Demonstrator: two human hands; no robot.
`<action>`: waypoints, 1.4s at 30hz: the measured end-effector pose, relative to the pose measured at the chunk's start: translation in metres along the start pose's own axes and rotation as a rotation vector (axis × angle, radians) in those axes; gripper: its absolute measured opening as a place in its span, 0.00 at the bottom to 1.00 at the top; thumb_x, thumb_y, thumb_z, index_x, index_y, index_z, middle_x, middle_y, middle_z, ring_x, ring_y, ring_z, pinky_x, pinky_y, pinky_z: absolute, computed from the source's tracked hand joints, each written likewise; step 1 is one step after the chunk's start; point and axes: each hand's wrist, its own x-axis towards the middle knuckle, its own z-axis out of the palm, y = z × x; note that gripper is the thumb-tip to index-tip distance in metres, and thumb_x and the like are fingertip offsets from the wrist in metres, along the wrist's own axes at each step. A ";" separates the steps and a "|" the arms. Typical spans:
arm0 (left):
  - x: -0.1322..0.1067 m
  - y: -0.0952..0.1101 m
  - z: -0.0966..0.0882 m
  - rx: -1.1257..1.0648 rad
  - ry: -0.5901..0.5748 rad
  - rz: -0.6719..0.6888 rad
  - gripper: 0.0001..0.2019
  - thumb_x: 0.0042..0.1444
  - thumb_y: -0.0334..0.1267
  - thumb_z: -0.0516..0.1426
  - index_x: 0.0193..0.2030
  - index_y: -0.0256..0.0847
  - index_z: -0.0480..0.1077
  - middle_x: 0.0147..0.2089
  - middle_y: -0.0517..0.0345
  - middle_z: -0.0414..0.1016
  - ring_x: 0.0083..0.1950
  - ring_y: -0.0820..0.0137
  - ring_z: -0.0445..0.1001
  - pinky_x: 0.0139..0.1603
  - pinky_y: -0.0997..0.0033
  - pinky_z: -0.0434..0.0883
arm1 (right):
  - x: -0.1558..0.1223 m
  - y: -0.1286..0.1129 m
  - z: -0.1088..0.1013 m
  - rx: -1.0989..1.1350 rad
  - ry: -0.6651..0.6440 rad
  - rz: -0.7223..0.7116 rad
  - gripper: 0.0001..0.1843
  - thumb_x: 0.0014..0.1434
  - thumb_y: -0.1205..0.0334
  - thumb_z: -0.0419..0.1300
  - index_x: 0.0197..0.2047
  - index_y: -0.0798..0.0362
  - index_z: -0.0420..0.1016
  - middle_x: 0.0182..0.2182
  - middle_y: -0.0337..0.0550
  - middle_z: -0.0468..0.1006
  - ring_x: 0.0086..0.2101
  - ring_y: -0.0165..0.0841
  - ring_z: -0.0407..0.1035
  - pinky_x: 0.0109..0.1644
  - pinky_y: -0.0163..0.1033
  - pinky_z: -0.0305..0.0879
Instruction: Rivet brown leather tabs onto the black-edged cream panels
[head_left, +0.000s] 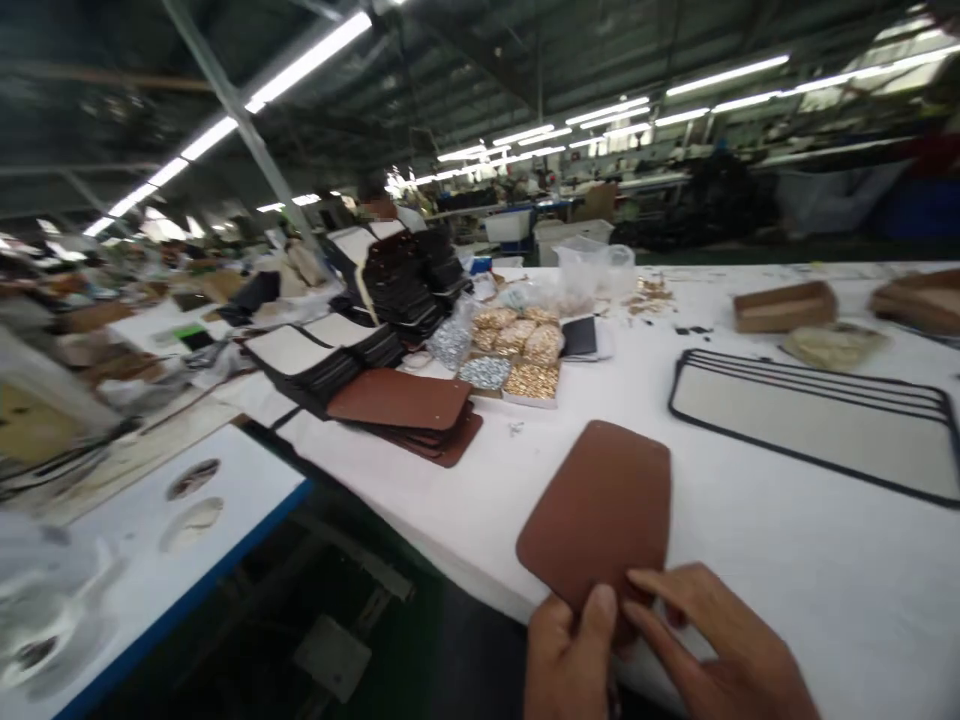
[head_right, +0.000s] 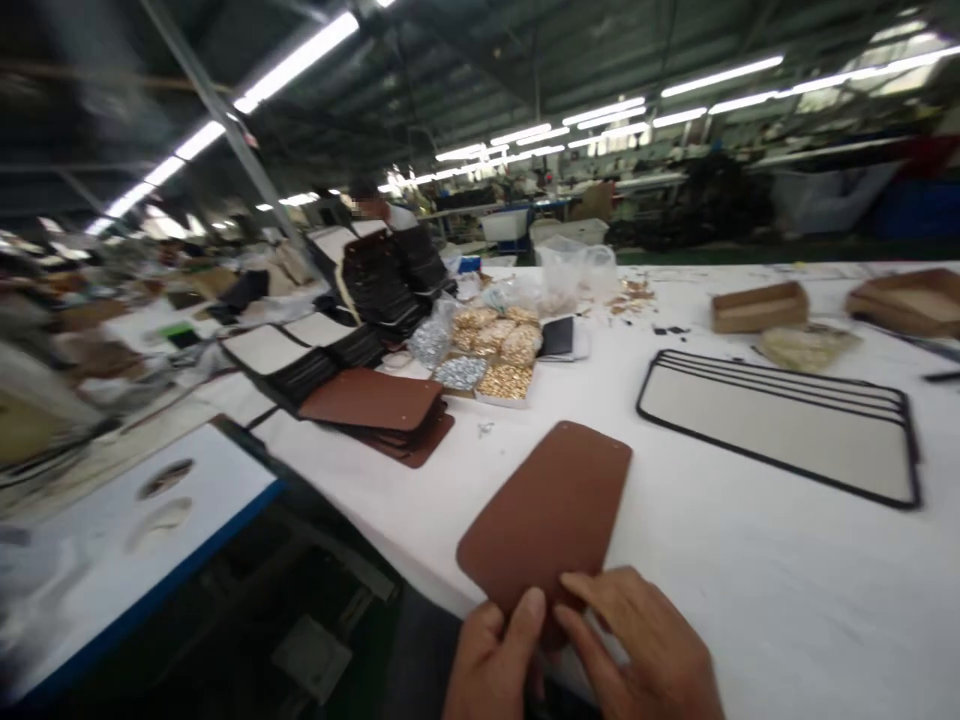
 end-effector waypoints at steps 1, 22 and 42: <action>0.001 0.004 0.000 0.072 -0.009 0.030 0.30 0.52 0.68 0.62 0.31 0.36 0.76 0.23 0.57 0.72 0.25 0.68 0.68 0.28 0.69 0.66 | 0.004 0.000 0.001 0.003 -0.023 -0.054 0.09 0.65 0.57 0.63 0.47 0.43 0.81 0.36 0.43 0.82 0.37 0.39 0.77 0.42 0.43 0.74; 0.013 0.017 -0.011 0.466 -0.075 0.319 0.20 0.66 0.49 0.56 0.28 0.40 0.78 0.22 0.56 0.74 0.26 0.66 0.71 0.30 0.70 0.63 | 0.045 -0.012 -0.029 0.533 -0.476 0.414 0.12 0.67 0.57 0.60 0.33 0.51 0.75 0.30 0.38 0.76 0.33 0.31 0.69 0.39 0.37 0.63; 0.004 0.042 -0.038 -0.063 -0.223 0.175 0.22 0.64 0.56 0.57 0.35 0.36 0.74 0.27 0.55 0.72 0.25 0.71 0.69 0.21 0.75 0.64 | 0.067 -0.018 -0.030 0.684 -0.190 0.387 0.12 0.64 0.51 0.64 0.35 0.50 0.76 0.51 0.45 0.80 0.52 0.39 0.72 0.59 0.44 0.66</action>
